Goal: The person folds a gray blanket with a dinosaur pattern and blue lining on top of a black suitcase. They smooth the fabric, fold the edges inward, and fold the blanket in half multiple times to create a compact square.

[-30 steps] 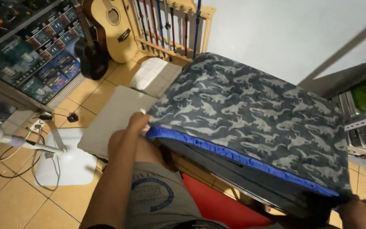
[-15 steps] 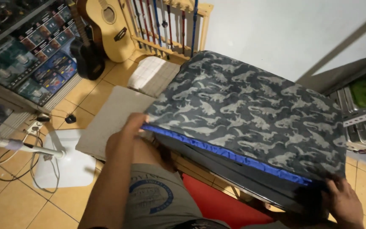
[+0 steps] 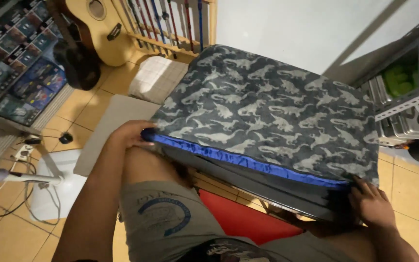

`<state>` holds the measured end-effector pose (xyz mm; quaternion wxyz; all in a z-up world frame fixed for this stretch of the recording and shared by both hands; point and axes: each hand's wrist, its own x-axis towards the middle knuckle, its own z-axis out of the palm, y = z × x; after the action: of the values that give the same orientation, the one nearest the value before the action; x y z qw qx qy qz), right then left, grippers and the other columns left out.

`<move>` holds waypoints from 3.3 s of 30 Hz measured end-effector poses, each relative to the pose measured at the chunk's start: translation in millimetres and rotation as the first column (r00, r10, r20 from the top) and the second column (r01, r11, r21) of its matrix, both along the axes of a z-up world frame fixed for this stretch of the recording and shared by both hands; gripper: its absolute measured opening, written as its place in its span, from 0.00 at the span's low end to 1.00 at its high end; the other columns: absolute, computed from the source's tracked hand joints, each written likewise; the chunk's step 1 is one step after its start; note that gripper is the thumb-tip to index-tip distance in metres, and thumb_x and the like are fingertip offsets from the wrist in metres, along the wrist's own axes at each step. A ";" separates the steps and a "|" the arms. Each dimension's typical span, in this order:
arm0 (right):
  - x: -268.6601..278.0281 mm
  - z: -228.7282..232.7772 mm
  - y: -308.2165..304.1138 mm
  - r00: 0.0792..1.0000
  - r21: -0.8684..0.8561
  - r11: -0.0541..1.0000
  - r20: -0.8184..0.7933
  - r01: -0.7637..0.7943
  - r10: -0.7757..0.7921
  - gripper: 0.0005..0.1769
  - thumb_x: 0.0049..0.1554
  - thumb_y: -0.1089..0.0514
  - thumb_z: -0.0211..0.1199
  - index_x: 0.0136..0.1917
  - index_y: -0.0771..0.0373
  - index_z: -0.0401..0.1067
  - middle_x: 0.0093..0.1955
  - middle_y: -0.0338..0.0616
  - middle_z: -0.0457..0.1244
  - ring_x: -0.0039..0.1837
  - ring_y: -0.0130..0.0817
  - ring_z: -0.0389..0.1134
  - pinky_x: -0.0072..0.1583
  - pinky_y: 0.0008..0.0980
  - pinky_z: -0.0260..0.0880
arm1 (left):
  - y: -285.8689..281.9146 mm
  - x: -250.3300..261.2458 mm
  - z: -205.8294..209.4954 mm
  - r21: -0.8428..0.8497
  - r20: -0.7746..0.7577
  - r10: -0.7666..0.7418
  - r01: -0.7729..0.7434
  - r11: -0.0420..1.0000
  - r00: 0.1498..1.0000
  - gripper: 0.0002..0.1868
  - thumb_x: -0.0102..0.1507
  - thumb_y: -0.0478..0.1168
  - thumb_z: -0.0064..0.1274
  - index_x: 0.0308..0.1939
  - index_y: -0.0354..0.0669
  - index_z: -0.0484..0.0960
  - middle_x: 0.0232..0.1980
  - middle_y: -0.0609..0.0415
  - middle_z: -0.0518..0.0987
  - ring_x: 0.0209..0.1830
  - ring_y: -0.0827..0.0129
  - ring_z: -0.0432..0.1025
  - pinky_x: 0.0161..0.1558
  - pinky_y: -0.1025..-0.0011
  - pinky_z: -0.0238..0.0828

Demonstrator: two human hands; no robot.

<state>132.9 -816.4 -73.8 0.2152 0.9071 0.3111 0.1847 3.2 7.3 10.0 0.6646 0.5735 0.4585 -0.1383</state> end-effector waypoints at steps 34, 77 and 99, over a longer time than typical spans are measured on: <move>176.7 129.0 -77.8 0.532 0.263 0.591 -0.774 0.763 -0.342 0.13 0.49 0.57 0.74 0.50 0.53 0.86 0.47 0.42 0.75 0.50 0.37 0.73 0.56 0.39 0.70 | 52.4 163.6 72.4 0.102 0.552 0.012 -0.082 0.991 0.834 0.19 0.61 0.31 0.52 0.54 0.50 0.75 0.50 0.58 0.75 0.46 0.69 0.73 0.47 0.74 0.74; -74.7 138.5 338.3 0.768 0.855 0.515 -0.368 0.058 0.524 0.42 0.56 0.54 0.70 0.79 0.56 0.57 0.69 0.45 0.64 0.69 0.42 0.68 0.61 0.37 0.72 | -303.7 29.6 63.1 0.302 0.599 -0.510 0.416 0.858 0.617 0.31 0.55 0.51 0.65 0.59 0.39 0.83 0.58 0.51 0.84 0.56 0.70 0.78 0.55 0.72 0.74; -30.8 73.6 60.5 0.850 0.661 -0.540 -0.344 0.521 0.399 0.05 0.56 0.66 0.60 0.47 0.61 0.73 0.45 0.37 0.67 0.50 0.31 0.67 0.54 0.28 0.67 | -247.1 130.2 -40.7 0.985 -0.149 -0.944 0.130 -0.115 0.296 0.19 0.52 0.54 0.64 0.41 0.52 0.81 0.40 0.55 0.81 0.44 0.53 0.76 0.51 0.53 0.63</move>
<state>102.1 -755.9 -0.2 -0.7744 0.6242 -0.0490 0.0910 133.4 -239.8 -30.7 0.1410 0.9726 -0.1705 0.0718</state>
